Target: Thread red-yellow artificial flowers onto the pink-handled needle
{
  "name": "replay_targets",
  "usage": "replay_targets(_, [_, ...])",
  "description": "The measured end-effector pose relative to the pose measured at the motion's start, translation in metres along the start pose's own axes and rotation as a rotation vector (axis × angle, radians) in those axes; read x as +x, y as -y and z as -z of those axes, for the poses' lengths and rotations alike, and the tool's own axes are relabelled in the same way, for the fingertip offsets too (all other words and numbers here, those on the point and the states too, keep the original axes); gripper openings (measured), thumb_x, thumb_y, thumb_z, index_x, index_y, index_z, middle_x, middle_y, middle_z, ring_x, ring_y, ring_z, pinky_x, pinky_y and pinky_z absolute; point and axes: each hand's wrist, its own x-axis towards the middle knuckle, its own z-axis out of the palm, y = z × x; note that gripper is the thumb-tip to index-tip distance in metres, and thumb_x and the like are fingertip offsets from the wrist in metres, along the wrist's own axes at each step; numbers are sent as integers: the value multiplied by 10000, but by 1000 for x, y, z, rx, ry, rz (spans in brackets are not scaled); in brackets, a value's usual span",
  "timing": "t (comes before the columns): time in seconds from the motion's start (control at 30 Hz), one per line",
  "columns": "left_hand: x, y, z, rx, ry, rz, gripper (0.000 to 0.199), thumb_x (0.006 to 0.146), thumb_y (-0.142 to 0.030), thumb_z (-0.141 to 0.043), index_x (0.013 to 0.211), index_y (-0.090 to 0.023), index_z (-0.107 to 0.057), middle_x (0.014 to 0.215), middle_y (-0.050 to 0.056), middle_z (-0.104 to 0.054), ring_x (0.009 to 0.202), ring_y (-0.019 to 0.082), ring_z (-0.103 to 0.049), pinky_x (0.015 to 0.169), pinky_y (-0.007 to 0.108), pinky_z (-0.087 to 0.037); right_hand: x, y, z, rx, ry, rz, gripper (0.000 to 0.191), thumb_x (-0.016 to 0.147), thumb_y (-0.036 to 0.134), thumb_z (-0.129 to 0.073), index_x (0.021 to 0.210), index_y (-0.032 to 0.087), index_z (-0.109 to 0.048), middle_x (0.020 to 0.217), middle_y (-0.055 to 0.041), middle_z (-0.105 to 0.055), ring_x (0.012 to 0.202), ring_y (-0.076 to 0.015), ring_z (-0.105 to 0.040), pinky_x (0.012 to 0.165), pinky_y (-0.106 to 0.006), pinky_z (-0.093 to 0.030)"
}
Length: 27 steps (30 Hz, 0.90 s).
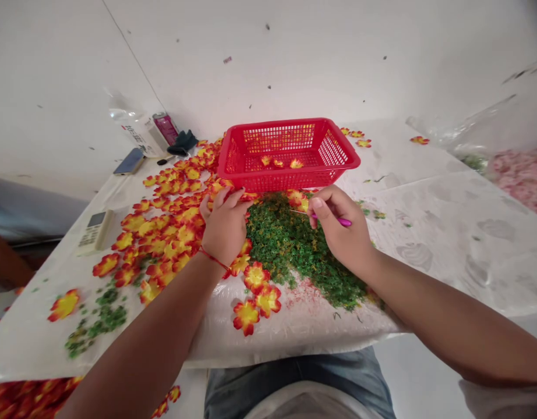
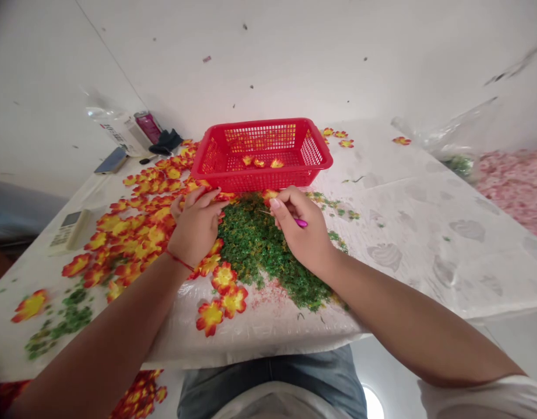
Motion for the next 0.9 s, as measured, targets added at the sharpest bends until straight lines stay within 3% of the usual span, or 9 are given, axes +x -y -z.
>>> replay_targets(0.1, [1,8,-9,-45,-49,-49,486,962,-42,-625,1274,-318,-876,1563,76,-772,1593,411,-586,1388,807,-261,-1,-1,-1,9,12,6,403,1125,585,-696,880,267,-655,718,24,-644,608,-148,-602,584,-328,-464])
replay_targets(0.23, [2,8,-11,-82,-80,-73,405,1017,-104,-625,1301,-292,-846,1484,97,-816,1559,405,-625,1369,806,-263,-2,-3,-1,15,38,15,406,1127,584,-691,870,273,-641,732,15,-648,629,-160,-602,580,-338,-443])
replay_targets(0.43, [7,-2,11,-93,-128,-74,313,1099,-165,-586,1201,-279,-859,1333,101,-852,1300,348,-768,1297,658,-419,-3,-3,1,-37,53,37,403,1144,563,-665,867,274,-627,718,17,-626,634,-165,-579,597,-355,-405])
replay_targets(0.57, [8,-1,16,-125,-171,-76,214,1084,-200,-636,1136,-251,-836,1189,102,-852,1138,320,-802,1106,515,-586,-3,-2,3,-79,64,51,404,1150,547,-658,862,265,-631,724,16,-623,621,-159,-553,604,-360,-388])
replay_targets(0.7, [9,-1,14,-200,-250,-25,101,1015,-157,-697,1058,-234,-747,1071,70,-834,1031,268,-815,964,403,-646,-3,-2,3,-110,76,80,390,1158,525,-645,872,260,-640,759,5,-635,652,-165,-558,632,-367,-402])
replay_targets(0.9, [10,-6,13,-398,-298,104,382,966,-139,-757,1316,-242,-641,1148,45,-834,965,194,-817,912,325,-680,-3,-1,4,-133,74,106,375,1162,498,-646,870,262,-647,761,7,-639,660,-165,-567,641,-366,-414])
